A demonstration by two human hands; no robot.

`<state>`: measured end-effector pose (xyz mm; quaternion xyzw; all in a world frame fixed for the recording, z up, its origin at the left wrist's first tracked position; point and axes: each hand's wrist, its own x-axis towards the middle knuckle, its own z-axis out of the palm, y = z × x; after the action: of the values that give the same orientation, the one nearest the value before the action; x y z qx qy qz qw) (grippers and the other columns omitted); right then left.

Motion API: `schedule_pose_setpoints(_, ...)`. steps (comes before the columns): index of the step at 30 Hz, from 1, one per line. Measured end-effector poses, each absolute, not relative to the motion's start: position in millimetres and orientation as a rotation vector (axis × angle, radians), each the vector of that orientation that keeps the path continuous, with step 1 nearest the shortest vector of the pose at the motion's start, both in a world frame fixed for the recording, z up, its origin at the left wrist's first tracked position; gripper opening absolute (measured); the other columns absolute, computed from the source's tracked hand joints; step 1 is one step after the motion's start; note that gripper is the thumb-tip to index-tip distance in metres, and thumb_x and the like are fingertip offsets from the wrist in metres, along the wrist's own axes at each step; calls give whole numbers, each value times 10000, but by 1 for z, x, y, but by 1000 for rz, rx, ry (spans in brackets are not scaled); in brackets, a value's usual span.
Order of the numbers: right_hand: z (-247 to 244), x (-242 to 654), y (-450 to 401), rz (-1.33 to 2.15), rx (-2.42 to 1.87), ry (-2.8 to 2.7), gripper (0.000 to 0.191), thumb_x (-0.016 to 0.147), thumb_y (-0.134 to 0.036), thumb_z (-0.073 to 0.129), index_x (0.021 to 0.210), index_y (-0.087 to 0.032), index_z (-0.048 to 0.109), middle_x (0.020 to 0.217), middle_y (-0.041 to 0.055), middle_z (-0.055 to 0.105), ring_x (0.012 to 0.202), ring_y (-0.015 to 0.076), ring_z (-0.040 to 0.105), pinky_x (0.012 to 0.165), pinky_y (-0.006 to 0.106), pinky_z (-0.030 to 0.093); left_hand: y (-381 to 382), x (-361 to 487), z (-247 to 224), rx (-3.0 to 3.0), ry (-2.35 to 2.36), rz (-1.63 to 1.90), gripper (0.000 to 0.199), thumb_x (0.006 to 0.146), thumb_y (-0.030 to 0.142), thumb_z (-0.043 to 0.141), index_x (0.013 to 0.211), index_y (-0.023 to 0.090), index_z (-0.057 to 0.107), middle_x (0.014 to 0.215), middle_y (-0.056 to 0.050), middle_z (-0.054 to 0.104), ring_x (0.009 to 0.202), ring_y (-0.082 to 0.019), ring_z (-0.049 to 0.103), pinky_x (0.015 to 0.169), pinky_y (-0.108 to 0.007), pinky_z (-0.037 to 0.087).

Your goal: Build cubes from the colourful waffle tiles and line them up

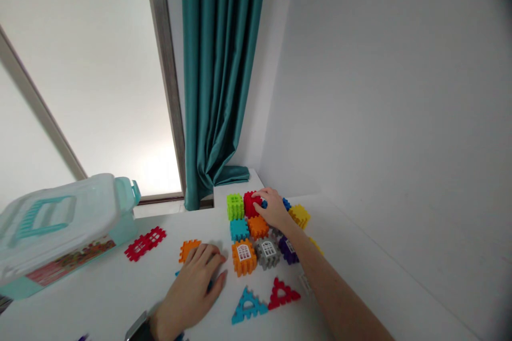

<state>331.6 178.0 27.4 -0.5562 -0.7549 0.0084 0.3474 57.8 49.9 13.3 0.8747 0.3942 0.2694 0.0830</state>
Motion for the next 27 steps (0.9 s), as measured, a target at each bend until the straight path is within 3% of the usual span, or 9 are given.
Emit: schedule_pose_setpoints(27, 44, 319, 148, 33, -1384, -1955, 175, 860, -189, 603, 984, -244, 713, 1103, 75, 621, 1087, 253, 582, 1010, 442, 443, 48, 59, 17, 2536, 1255, 597, 181, 937, 221, 524, 1081, 227, 634, 1140, -81, 633, 1119, -285, 556, 984, -477, 442)
